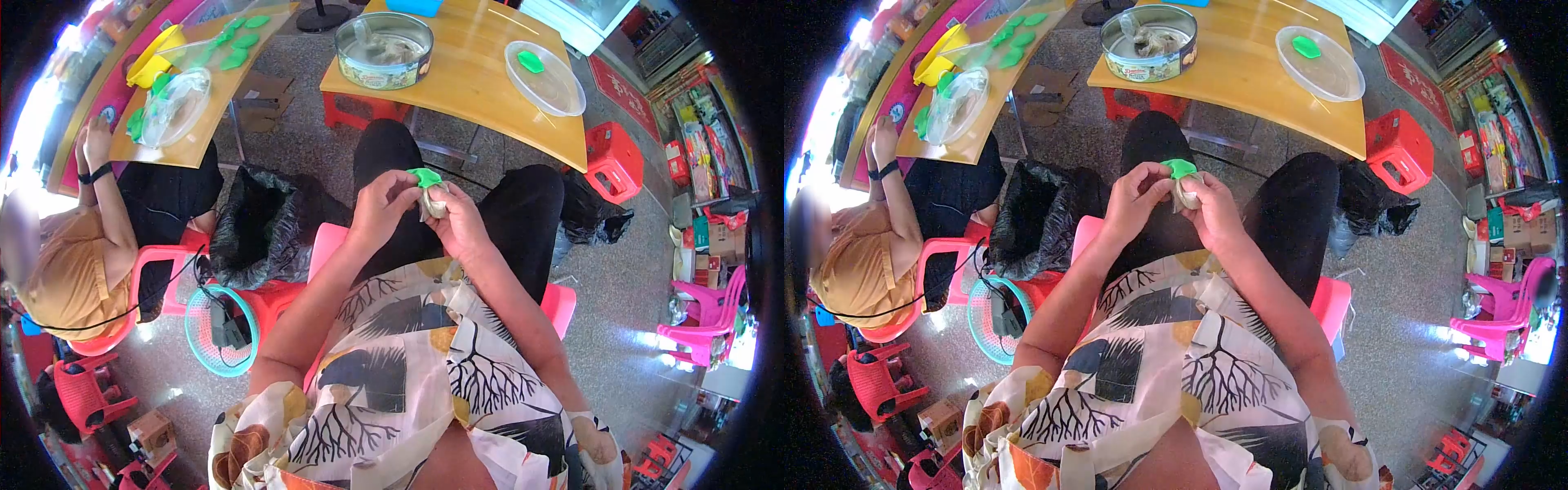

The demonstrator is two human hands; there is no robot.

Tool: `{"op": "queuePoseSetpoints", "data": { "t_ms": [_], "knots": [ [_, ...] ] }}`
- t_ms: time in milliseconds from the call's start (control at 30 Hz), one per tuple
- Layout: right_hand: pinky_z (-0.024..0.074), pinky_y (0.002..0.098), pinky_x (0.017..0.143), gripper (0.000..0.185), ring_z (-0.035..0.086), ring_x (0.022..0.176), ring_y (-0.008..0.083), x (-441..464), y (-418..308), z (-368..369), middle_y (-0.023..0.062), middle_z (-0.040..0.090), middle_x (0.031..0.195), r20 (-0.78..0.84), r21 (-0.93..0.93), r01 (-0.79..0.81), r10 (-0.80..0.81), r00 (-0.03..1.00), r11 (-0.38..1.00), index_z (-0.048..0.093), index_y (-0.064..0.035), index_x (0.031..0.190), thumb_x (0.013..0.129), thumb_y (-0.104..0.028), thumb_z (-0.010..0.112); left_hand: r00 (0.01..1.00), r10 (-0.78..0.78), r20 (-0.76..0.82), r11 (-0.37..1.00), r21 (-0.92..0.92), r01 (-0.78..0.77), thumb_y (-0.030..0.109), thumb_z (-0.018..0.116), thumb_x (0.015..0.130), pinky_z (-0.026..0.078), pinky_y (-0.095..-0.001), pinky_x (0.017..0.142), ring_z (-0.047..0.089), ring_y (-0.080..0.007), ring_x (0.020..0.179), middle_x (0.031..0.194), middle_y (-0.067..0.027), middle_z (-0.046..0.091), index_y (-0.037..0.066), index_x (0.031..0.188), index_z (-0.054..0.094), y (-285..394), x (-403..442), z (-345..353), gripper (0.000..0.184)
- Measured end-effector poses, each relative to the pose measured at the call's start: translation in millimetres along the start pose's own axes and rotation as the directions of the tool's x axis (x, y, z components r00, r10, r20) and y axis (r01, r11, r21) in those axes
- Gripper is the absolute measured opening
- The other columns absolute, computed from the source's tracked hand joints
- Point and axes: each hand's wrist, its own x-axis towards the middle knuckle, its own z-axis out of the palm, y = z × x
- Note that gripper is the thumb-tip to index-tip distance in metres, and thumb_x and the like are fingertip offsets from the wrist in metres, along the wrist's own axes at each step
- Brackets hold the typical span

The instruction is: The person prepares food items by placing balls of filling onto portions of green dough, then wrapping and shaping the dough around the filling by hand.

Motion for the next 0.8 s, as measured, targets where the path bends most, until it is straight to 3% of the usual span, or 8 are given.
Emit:
{"op": "queuePoseSetpoints", "data": {
  "t_ms": [33, 133, 233, 333, 433, 533, 633, 800],
  "knots": [
    [0.0456, 0.0260, 0.061, 0.009, 0.058, 0.074, 0.0099, 1, 0, -1, -0.0006, 0.060, 0.085, 0.001, 0.009, 0.001, -0.001, 1.000, 1.000, 0.057, -0.0105, 0.090, 0.086, -0.016, 0.064, 0.999, -0.037, 0.025, 0.999, -0.005, 0.038, 0.006, 0.067, 0.084, 0.051, -0.0272, 0.066, 0.066, -0.0172, 0.073, 0.087, -0.0115, 0.066, -0.001, 0.096, 0.062, 3, 1, 0, 0.015],
    [0.0437, 0.0243, 0.058, 0.009, 0.056, 0.070, 0.0083, 7, 9, -7, -0.0012, 0.059, 0.081, -0.041, -0.013, 0.100, -0.101, 0.994, 0.995, 0.057, -0.0102, 0.086, 0.084, -0.011, 0.066, 0.982, 0.185, 0.037, 0.950, 0.247, -0.189, 0.003, 0.064, 0.083, 0.051, -0.0327, 0.067, 0.066, -0.0252, 0.075, 0.086, -0.0155, 0.064, -0.002, 0.095, 0.060, 12, 3, 3, 0.013],
    [0.0417, 0.0234, 0.057, 0.011, 0.052, 0.068, 0.0057, 14, 16, -12, -0.0019, 0.056, 0.076, -0.082, -0.154, 0.223, -0.237, 0.968, 0.963, 0.055, -0.0092, 0.081, 0.082, -0.007, 0.066, 0.935, 0.342, 0.090, 0.867, 0.354, -0.351, -0.001, 0.062, 0.082, 0.049, -0.0373, 0.068, 0.063, -0.0335, 0.077, 0.084, -0.0181, 0.061, -0.002, 0.090, 0.058, 4, 6, 6, 0.009],
    [0.0394, 0.0232, 0.057, 0.012, 0.048, 0.068, 0.0033, 11, 16, -12, -0.0027, 0.053, 0.072, -0.118, -0.337, 0.298, -0.354, 0.928, 0.893, 0.053, -0.0070, 0.078, 0.083, -0.007, 0.064, 0.955, 0.276, 0.108, 0.893, 0.339, -0.296, -0.002, 0.060, 0.081, 0.048, -0.0397, 0.069, 0.059, -0.0382, 0.080, 0.082, -0.0189, 0.058, -0.001, 0.087, 0.057, 7, -9, 14, 0.006],
    [0.0381, 0.0240, 0.056, 0.012, 0.045, 0.067, 0.0024, 6, 12, -10, -0.0041, 0.052, 0.073, 0.037, -0.636, 0.458, -0.568, 0.822, 0.621, 0.053, -0.0043, 0.080, 0.084, -0.009, 0.064, 0.964, 0.222, 0.148, 0.932, 0.258, -0.255, 0.002, 0.063, 0.082, 0.047, -0.0353, 0.065, 0.060, -0.0276, 0.071, 0.079, -0.0148, 0.059, -0.001, 0.088, 0.056, 4, -5, 8, 0.010],
    [0.0354, 0.0227, 0.057, 0.011, 0.042, 0.065, 0.0018, -6, -1, 3, -0.0059, 0.051, 0.073, 0.148, -0.655, 0.521, -0.583, 0.799, 0.547, 0.055, -0.0041, 0.082, 0.087, -0.011, 0.062, 0.975, 0.160, 0.155, 0.962, 0.197, -0.190, 0.005, 0.063, 0.082, 0.047, -0.0331, 0.063, 0.059, -0.0220, 0.068, 0.077, -0.0125, 0.059, -0.001, 0.088, 0.056, 9, -1, 1, 0.012],
    [0.0335, 0.0201, 0.058, 0.007, 0.041, 0.064, 0.0016, -11, -6, 2, -0.0068, 0.051, 0.075, 0.151, -0.379, 0.376, -0.344, 0.927, 0.846, 0.058, -0.0059, 0.085, 0.090, -0.011, 0.060, 0.979, 0.137, 0.149, 0.970, 0.182, -0.164, 0.006, 0.062, 0.082, 0.046, -0.0325, 0.063, 0.059, -0.0198, 0.068, 0.076, -0.0117, 0.059, -0.001, 0.088, 0.055, 12, -2, -3, 0.011],
    [0.0370, 0.0184, 0.060, 0.003, 0.048, 0.068, 0.0024, -9, -7, -1, -0.0052, 0.055, 0.079, 0.149, -0.139, 0.250, -0.229, 0.962, 0.958, 0.058, -0.0073, 0.089, 0.089, -0.009, 0.061, 0.928, 0.355, 0.114, 0.872, 0.317, -0.372, 0.002, 0.061, 0.081, 0.048, -0.0316, 0.066, 0.061, -0.0167, 0.072, 0.076, -0.0111, 0.060, -0.001, 0.090, 0.054, 21, -2, -5, 0.012]
  ]
}}
